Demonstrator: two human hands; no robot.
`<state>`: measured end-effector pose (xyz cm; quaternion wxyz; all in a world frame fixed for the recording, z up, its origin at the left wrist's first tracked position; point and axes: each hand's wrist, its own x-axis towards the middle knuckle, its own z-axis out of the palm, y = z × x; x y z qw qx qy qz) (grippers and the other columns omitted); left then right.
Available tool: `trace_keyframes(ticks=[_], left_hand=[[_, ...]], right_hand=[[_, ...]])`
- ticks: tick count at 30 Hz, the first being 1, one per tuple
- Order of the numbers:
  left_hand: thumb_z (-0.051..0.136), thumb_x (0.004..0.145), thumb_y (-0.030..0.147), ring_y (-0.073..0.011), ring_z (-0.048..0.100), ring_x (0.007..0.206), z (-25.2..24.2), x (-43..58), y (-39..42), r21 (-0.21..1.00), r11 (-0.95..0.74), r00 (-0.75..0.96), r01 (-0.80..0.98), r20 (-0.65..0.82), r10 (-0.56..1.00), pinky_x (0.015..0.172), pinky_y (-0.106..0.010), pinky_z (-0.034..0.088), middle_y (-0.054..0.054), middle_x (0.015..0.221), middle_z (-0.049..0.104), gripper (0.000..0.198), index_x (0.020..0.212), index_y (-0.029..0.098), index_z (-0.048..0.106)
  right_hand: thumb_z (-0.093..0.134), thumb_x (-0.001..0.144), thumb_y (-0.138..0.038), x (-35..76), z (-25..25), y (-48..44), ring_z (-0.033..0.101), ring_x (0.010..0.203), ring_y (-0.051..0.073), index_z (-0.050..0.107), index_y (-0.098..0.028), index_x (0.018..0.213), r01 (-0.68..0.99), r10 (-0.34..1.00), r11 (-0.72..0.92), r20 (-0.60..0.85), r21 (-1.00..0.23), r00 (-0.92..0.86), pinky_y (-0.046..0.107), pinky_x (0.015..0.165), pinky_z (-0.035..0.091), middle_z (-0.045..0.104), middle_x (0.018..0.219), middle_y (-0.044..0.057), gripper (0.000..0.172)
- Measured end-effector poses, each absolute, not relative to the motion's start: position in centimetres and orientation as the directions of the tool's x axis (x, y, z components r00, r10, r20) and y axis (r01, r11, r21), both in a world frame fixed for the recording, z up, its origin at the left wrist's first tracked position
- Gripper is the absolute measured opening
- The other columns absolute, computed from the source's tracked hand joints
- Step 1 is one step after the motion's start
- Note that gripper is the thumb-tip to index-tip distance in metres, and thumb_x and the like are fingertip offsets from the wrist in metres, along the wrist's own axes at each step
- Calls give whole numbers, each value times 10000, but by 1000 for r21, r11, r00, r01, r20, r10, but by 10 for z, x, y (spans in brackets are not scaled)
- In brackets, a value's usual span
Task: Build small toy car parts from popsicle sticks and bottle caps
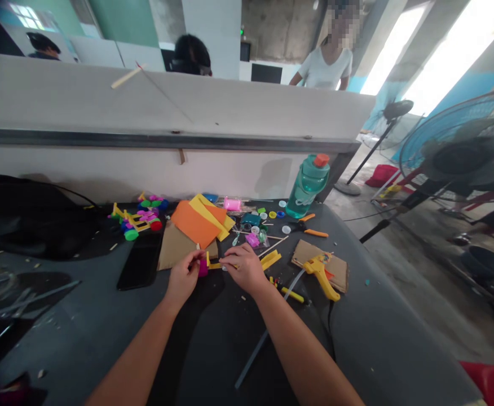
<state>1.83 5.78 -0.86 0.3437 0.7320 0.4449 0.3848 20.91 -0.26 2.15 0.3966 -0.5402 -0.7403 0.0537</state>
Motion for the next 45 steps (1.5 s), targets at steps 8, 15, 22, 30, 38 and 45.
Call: trace_keyframes(ticks=[8, 15, 22, 30, 38, 45], left_hand=[[411, 838, 207, -196, 626, 938, -7, 18, 57, 842, -362, 315, 400, 245, 917, 846, -344, 476, -68, 1014, 676, 288, 1060, 186, 594], [421, 825, 188, -197, 618, 954, -9, 18, 58, 853, -350, 310, 388, 237, 921, 852, -344, 474, -70, 1031, 668, 299, 1070, 184, 591], [427, 825, 198, -198, 619, 951, -10, 18, 58, 855, -351, 297, 381, 247, 923, 850, -339, 476, -70, 1024, 669, 293, 1062, 182, 599], [408, 838, 202, -191, 617, 945, -10, 17, 58, 862, -344, 315, 372, 231, 920, 850, -329, 476, -77, 1036, 660, 299, 1075, 162, 586], [457, 664, 39, -219, 518, 1113, -5, 16, 54, 730, -549, 517, 407, 311, 798, 969, -370, 397, -84, 1184, 578, 560, 1209, 166, 495], [464, 652, 32, -226, 496, 1124, -7, 18, 54, 676, -598, 547, 431, 331, 769, 980, -389, 387, -84, 1169, 566, 576, 1210, 175, 487]], right_hand=[[581, 827, -217, 209, 20, -2, 530, 847, 188, 717, -272, 907, 759, 846, 420, 517, -498, -128, 342, 769, 434, 689, 909, 29, 167], [567, 838, -227, 208, 22, -3, 513, 830, 184, 714, -263, 905, 752, 849, 421, 513, -507, -130, 325, 744, 428, 699, 897, 21, 165], [554, 844, -221, 206, 22, -3, 543, 834, 176, 700, -247, 889, 747, 857, 413, 500, -521, -124, 331, 766, 417, 693, 891, 34, 154], [554, 744, -108, 204, 24, -6, 524, 919, 218, 569, -209, 1057, 761, 866, 334, 500, -556, -14, 359, 827, 436, 637, 931, 55, 329], [540, 673, -51, 204, 16, -5, 489, 932, 237, 518, -198, 1053, 798, 915, 297, 397, -525, -79, 351, 806, 439, 606, 910, 61, 408], [564, 669, -62, 205, 17, -5, 497, 933, 243, 546, -188, 1027, 805, 906, 308, 415, -508, -85, 366, 819, 434, 607, 931, 69, 379]])
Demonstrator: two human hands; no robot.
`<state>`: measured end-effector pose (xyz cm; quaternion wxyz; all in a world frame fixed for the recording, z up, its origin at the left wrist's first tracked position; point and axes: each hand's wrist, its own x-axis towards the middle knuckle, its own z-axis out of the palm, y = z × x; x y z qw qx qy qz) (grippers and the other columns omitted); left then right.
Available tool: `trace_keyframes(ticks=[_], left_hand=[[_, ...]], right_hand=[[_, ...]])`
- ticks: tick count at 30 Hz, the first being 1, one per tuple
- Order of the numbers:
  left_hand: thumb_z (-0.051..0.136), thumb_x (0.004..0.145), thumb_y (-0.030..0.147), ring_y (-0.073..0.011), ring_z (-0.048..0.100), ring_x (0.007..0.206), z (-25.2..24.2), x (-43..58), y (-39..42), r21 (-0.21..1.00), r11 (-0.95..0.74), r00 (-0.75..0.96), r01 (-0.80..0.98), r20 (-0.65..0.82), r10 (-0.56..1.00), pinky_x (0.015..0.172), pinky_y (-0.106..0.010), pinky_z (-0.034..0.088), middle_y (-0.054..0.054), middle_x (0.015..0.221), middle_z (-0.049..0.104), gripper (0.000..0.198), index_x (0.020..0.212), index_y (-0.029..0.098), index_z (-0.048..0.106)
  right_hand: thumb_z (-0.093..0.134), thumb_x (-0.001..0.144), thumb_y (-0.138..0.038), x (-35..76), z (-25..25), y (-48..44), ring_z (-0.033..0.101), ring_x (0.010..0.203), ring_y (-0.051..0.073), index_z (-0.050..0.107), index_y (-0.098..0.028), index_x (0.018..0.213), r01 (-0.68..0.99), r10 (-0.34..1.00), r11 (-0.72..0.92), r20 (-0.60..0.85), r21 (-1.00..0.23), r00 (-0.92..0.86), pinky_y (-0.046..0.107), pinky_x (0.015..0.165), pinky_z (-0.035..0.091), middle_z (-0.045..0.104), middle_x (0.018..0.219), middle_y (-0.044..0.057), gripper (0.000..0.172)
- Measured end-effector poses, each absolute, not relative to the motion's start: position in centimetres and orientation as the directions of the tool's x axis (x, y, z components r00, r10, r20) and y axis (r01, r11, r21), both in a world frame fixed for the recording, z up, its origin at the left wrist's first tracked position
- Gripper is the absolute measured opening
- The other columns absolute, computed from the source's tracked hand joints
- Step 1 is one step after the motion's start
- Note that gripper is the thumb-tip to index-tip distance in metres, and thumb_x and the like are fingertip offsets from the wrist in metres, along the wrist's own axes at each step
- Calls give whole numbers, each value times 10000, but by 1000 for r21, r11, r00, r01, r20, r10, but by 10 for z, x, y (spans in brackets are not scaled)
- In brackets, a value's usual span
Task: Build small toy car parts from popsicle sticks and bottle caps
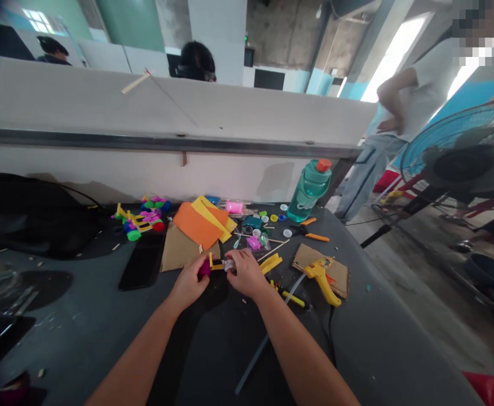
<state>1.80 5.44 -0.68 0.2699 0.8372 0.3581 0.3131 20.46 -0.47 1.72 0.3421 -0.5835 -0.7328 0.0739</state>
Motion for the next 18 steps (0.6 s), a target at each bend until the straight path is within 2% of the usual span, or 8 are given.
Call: trace_keyframes(ticks=[4, 9, 14, 18], left_hand=[[468, 645, 23, -227, 501, 1114, -9, 18, 55, 668, -612, 557, 424, 341, 758, 977, -390, 391, -91, 1155, 569, 570, 1195, 169, 501], [465, 650, 12, -226, 494, 1124, -9, 18, 55, 661, -620, 570, 421, 339, 748, 981, -392, 390, -96, 1156, 566, 563, 1191, 166, 502], [462, 664, 13, -226, 484, 1135, -8, 18, 55, 656, -629, 579, 416, 342, 740, 990, -392, 382, -98, 1172, 558, 547, 1189, 163, 496], [463, 659, 7, -230, 484, 1135, -5, 18, 54, 659, -630, 582, 412, 342, 738, 986, -398, 383, -98, 1175, 559, 556, 1191, 168, 489]], right_hand=[[580, 739, -124, 204, 22, -4, 510, 965, 231, 588, -209, 1020, 785, 867, 361, 491, -503, -84, 382, 871, 413, 616, 958, 66, 293], [527, 848, -183, 205, 24, -2, 544, 909, 201, 647, -236, 977, 770, 838, 401, 539, -496, -89, 371, 836, 416, 647, 914, 50, 184], [546, 856, -225, 207, 23, -1, 547, 872, 185, 698, -248, 873, 779, 829, 390, 555, -490, -66, 353, 809, 424, 658, 877, 45, 155], [556, 850, -226, 207, 23, -1, 545, 864, 182, 707, -254, 875, 778, 827, 388, 560, -494, -57, 346, 800, 429, 663, 871, 41, 156]])
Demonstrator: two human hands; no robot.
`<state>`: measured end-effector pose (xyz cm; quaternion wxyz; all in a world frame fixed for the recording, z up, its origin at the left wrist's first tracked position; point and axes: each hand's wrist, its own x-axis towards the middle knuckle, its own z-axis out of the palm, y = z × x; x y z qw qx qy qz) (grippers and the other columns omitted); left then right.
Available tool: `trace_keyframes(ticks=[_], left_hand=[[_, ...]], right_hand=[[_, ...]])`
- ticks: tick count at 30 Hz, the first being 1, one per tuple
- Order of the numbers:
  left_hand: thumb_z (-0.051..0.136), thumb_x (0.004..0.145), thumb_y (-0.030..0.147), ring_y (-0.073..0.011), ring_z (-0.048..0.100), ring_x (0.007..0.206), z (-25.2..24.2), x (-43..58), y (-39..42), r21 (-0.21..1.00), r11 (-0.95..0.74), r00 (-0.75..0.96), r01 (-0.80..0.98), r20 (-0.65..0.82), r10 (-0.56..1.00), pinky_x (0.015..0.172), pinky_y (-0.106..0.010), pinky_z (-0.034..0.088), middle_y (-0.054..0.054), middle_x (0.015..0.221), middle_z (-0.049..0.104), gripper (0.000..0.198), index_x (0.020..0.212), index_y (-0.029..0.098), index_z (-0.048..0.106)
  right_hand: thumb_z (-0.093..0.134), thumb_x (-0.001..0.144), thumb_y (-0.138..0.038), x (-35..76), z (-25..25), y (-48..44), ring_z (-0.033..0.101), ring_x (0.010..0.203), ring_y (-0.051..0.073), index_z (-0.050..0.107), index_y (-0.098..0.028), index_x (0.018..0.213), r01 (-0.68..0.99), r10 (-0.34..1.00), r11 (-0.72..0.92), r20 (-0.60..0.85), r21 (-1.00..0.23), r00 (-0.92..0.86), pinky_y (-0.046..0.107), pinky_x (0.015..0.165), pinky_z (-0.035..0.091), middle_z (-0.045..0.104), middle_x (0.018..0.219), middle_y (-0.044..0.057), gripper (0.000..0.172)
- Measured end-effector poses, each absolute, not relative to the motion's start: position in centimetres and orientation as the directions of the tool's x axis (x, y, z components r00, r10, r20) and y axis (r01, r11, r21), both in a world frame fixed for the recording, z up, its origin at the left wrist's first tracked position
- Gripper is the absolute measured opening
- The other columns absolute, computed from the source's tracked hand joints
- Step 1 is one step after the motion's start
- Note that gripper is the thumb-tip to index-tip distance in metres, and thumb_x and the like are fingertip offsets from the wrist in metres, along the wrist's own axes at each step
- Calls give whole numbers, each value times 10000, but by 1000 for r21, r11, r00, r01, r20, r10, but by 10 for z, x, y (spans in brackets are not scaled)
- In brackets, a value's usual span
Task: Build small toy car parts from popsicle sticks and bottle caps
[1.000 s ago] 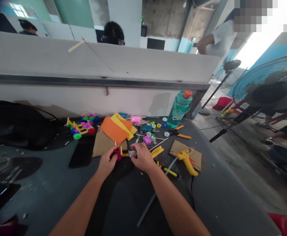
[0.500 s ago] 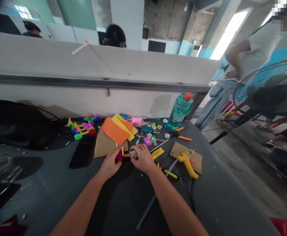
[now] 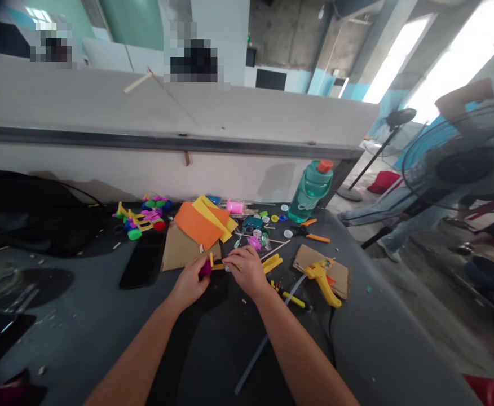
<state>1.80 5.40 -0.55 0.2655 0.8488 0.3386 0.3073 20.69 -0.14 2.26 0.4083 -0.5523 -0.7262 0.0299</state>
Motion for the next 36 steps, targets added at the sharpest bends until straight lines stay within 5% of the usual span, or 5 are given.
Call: trace_keyframes(ticks=[36], left_hand=[[480, 677, 15, -230, 524, 1087, -5, 20, 53, 676, -621, 586, 398, 333, 738, 950, -398, 415, -91, 1115, 589, 524, 1173, 179, 517]], right_hand=[[582, 822, -188, 208, 15, 2, 541, 824, 186, 709, -245, 858, 762, 832, 411, 548, -500, -90, 348, 773, 432, 707, 847, 29, 144]])
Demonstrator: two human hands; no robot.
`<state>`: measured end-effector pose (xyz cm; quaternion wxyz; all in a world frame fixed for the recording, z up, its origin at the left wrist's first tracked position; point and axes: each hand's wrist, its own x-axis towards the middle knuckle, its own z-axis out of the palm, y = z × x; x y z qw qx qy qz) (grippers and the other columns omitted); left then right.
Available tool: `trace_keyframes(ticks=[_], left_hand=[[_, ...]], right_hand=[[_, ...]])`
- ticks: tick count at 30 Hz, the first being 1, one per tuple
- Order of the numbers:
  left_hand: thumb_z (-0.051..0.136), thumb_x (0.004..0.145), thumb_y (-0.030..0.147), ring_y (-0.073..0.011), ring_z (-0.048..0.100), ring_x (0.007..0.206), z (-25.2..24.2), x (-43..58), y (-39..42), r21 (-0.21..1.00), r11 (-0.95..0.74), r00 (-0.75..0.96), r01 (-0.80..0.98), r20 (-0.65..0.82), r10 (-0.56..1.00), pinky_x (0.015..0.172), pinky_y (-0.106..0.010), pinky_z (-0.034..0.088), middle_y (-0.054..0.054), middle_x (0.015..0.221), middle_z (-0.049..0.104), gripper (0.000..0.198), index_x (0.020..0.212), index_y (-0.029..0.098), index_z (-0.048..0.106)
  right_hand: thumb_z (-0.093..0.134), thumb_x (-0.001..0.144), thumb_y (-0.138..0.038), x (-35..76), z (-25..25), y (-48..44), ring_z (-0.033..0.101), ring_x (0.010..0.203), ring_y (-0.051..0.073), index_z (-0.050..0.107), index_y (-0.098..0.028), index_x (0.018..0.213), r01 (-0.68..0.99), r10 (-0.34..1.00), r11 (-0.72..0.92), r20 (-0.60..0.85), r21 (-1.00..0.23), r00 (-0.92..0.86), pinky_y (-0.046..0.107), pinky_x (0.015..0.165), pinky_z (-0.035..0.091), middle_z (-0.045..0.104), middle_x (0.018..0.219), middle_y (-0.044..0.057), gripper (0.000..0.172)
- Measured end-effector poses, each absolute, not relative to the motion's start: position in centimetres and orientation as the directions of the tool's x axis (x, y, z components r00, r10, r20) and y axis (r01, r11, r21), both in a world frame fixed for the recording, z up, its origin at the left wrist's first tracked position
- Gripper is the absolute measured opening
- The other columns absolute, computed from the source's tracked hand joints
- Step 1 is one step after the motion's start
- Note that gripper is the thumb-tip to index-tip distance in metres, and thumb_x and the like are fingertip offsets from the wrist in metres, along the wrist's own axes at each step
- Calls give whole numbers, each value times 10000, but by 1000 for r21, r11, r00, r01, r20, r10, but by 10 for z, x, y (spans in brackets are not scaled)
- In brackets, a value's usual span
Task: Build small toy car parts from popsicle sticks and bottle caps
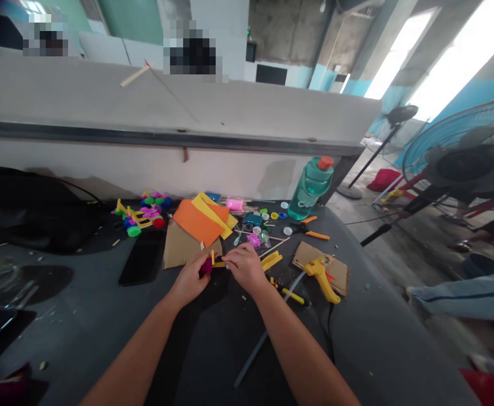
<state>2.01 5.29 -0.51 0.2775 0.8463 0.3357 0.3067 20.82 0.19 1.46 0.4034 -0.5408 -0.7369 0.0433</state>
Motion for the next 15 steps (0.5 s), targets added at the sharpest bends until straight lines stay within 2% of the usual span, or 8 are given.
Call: trace_keyframes(ticks=[6, 12, 15], left_hand=[[488, 670, 5, -226, 526, 1075, -3, 20, 52, 682, -616, 581, 394, 334, 742, 942, -390, 418, -86, 1104, 592, 531, 1168, 186, 521], [494, 656, 5, -233, 522, 1082, -5, 20, 53, 679, -609, 576, 409, 326, 750, 944, -393, 417, -90, 1117, 586, 551, 1178, 183, 521], [494, 663, 10, -234, 518, 1091, -5, 20, 53, 680, -615, 581, 399, 331, 744, 951, -399, 413, -91, 1124, 586, 543, 1176, 184, 522]], right_hand=[[558, 828, -178, 207, 17, 0, 553, 848, 188, 691, -243, 871, 765, 838, 400, 539, -505, -83, 351, 786, 429, 695, 853, 35, 153], [569, 773, -161, 204, 21, -3, 536, 924, 222, 612, -212, 1029, 767, 841, 342, 541, -544, 8, 367, 831, 435, 654, 931, 62, 264], [583, 783, -181, 204, 21, -3, 536, 893, 215, 622, -213, 1001, 767, 847, 350, 531, -538, -14, 348, 802, 446, 651, 883, 57, 223]])
